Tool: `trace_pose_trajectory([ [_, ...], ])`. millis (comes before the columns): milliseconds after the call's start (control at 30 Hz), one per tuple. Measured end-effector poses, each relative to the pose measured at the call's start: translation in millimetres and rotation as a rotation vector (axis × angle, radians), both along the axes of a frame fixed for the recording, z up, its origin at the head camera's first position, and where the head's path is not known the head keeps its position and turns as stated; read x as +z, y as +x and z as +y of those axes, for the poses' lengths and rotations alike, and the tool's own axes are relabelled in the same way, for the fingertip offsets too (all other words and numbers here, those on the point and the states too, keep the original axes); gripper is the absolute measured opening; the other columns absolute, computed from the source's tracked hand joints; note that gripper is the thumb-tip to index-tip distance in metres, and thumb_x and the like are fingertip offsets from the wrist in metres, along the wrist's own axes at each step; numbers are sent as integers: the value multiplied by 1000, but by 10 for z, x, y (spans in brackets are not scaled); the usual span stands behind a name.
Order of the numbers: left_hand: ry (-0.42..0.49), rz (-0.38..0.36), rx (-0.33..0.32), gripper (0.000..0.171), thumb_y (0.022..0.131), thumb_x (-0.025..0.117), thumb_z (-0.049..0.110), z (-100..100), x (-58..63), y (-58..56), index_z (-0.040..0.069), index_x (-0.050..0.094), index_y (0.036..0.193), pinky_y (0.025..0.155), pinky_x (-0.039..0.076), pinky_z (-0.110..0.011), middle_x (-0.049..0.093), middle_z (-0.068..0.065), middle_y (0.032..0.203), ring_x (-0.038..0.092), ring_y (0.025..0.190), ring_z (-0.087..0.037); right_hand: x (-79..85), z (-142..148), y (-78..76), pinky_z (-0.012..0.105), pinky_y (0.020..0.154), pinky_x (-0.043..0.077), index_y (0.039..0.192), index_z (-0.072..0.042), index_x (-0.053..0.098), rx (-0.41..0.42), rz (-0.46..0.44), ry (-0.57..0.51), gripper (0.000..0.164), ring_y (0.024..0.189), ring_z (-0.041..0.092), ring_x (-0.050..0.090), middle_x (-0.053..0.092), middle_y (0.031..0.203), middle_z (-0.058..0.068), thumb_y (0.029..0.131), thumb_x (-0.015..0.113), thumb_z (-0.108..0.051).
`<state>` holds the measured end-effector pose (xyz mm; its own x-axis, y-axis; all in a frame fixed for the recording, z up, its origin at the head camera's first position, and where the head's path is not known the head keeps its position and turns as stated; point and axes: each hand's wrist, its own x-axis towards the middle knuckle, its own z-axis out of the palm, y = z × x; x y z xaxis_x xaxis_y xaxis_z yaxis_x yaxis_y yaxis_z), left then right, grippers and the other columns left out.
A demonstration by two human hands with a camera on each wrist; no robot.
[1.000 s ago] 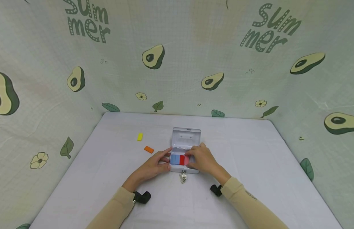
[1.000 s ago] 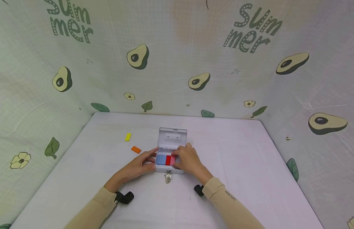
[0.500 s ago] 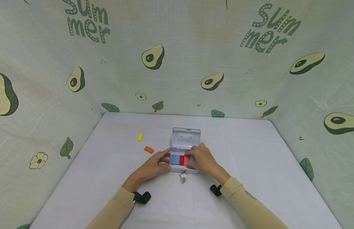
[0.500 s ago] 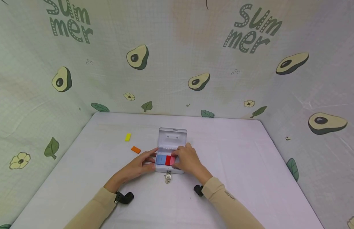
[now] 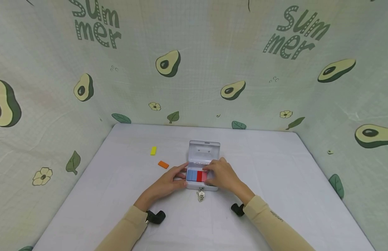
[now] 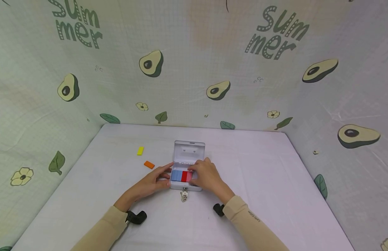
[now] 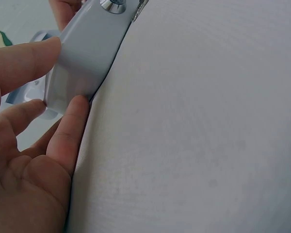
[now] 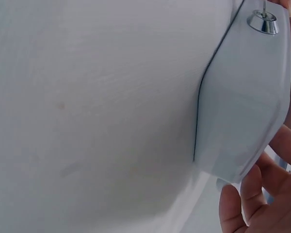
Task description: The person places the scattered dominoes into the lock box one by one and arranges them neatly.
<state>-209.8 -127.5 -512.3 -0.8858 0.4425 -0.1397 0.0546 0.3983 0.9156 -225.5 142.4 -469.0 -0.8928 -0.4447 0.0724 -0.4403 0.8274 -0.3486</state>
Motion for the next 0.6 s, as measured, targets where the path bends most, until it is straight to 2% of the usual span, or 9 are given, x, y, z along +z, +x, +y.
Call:
trace_pose_trajectory([
  [367,-5,-1,7,78,98,76,38,6,-10,6,36,37,166,113,49,-47,49,-2,156,55,131,-22,66,73,46,35,80,50,124,-14,80,-11,-46,-108,44,101,22,54,73,117,5,83,93,-20],
  [600,1,6,7,78,98,75,37,13,-8,9,34,37,166,113,49,-46,50,-2,155,55,131,-21,96,135,79,43,91,53,126,-12,78,-26,-68,-179,46,110,29,58,72,118,8,84,92,-20],
])
